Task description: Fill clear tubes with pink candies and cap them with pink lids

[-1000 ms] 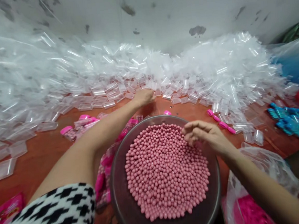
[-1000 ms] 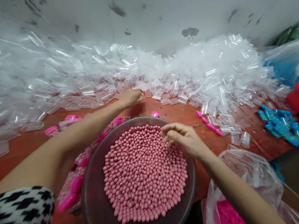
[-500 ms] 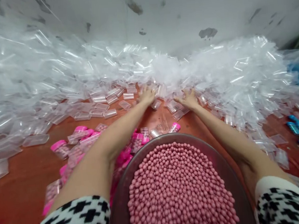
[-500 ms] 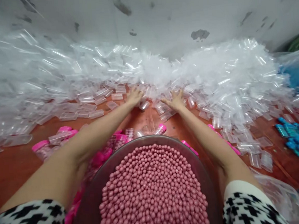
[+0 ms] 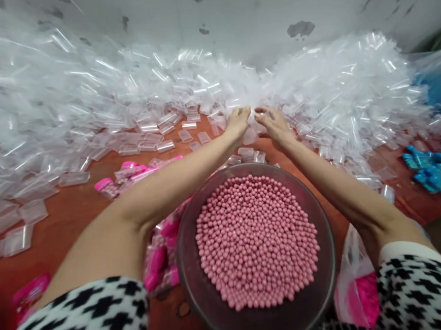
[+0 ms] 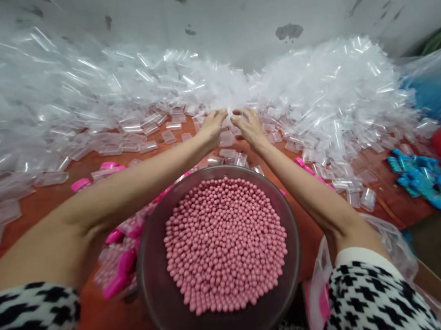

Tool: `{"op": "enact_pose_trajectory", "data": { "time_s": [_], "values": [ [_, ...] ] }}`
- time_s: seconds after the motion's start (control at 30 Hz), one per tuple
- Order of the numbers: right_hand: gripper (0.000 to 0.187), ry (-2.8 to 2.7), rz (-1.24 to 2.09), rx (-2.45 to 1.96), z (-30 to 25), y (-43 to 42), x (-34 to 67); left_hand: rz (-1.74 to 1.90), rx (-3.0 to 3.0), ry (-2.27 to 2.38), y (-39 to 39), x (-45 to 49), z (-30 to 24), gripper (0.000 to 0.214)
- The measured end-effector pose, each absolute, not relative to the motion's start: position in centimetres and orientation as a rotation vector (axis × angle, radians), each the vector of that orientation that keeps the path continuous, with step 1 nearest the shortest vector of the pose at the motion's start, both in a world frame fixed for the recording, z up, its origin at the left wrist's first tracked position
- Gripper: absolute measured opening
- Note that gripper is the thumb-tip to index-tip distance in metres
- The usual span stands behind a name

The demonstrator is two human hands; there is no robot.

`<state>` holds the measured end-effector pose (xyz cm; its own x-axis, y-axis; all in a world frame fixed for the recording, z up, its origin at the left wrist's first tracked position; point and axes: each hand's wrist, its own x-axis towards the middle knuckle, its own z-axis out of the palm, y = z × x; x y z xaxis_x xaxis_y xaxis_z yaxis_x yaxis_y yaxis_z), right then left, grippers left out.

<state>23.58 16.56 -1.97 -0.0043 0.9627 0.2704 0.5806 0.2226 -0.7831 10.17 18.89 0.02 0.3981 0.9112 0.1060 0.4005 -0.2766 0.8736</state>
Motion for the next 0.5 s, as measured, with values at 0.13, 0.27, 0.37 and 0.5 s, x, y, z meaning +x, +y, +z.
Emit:
{"op": "enact_pose_trajectory", "data": {
  "time_s": [0.13, 0.27, 0.37, 0.5],
  "values": [
    [0.050, -1.482, 0.764, -1.281, 1.5, 8.0, 21.8, 1.102, 1.619, 1.058, 10.7, 7.5, 2.3, 0.028],
    [0.051, -1.546, 0.740, -1.334, 2.0, -0.4, 20.3, 1.025, 1.652, 1.000, 3.4, 5.2, 1.9, 0.029],
    [0.057, -1.798, 0.594, -1.383, 0.4, -3.2, 20.3, 0.866, 1.738, 0.943, 1.3, 3.9, 0.9, 0.031],
    [0.084, -2.061, 0.546, -1.405, -0.9, -3.5, 21.6, 0.642, 2.015, 1.020, 1.2, 2.0, 1.3, 0.031]
  ]
}}
